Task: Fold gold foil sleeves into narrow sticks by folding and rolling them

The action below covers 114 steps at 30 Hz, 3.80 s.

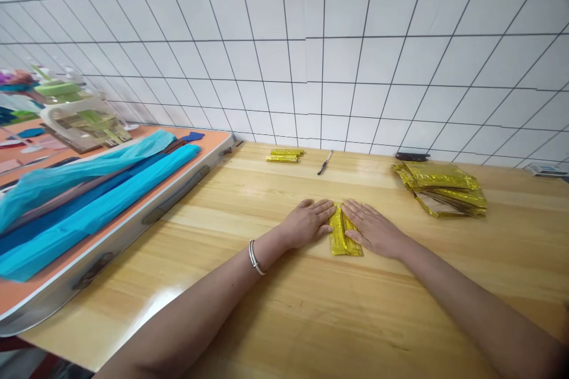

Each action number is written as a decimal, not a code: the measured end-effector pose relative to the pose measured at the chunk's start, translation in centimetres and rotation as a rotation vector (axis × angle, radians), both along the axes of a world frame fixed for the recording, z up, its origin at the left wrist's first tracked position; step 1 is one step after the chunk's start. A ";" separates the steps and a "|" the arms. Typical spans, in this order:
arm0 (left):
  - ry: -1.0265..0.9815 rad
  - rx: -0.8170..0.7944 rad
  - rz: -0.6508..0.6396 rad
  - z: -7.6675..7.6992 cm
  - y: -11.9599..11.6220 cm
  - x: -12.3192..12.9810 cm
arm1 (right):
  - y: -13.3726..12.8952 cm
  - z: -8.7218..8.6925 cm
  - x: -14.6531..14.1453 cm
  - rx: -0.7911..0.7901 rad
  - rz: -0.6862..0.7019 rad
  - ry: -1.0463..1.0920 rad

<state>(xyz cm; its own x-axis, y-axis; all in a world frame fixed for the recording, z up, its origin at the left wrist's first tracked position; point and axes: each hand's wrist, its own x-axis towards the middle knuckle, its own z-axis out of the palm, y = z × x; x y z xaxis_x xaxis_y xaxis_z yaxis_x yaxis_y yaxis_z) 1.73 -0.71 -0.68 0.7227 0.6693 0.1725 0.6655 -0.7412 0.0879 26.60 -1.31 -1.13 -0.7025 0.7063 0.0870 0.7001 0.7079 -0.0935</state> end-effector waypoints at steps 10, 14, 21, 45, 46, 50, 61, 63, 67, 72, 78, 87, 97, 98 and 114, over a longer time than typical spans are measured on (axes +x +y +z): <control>0.026 0.007 0.022 0.1 -0.5 0.1 | -0.1 0.7 0.9 -0.090 0.023 0.004; 0.008 -0.005 0.021 -0.1 -0.5 0.1 | -1.7 1.1 2.6 -0.105 -0.002 0.005; -0.053 -0.069 -0.019 0.0 0.8 -0.7 | -4.5 1.4 3.6 -0.031 -0.008 0.066; -0.150 -0.102 -0.233 1.1 -2.6 -0.9 | -5.6 1.0 0.3 0.245 0.141 0.225; -0.155 -0.103 -0.258 1.3 -3.1 -0.9 | -5.5 1.0 0.2 0.241 0.145 0.236; -0.168 -0.071 -0.259 1.5 -4.8 -0.6 | -5.6 1.1 0.2 0.211 0.156 0.272; -0.152 0.027 -0.101 1.3 -7.5 1.4 | -5.8 1.5 0.2 0.141 0.108 0.308; -0.148 0.050 -0.077 1.2 -7.6 1.3 | -5.7 1.6 0.3 0.123 0.121 0.315; -0.209 0.016 -0.012 0.9 -7.4 1.1 | -5.5 1.5 0.4 0.085 0.100 0.341; -0.319 -0.085 0.044 0.6 -6.7 1.0 | -5.4 1.2 0.2 0.019 0.056 0.409; -0.366 -0.157 0.070 0.4 -5.9 0.9 | -5.4 1.3 -0.1 -0.053 -0.038 0.472; -0.380 -0.230 0.108 0.7 -5.1 1.2 | -5.3 0.7 -0.6 -0.057 -0.203 0.450; -0.438 -0.298 0.057 0.9 -4.8 1.1 | -5.3 1.6 -0.5 -0.136 -0.217 0.460; -0.424 -0.287 0.065 0.8 -4.9 1.2 | -5.3 1.6 -0.5 -0.137 -0.214 0.461; -0.227 -0.123 0.264 0.9 -5.7 2.8 | -4.8 1.3 -0.7 -0.060 -0.262 0.330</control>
<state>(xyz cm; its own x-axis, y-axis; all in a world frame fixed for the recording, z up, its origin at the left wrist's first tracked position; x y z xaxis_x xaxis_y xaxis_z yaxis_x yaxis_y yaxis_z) 4.55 -6.46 0.20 0.4744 0.8535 0.2154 0.7859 -0.5209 0.3333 25.89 -6.07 0.18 -0.4401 0.8678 0.2306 0.7811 0.4967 -0.3783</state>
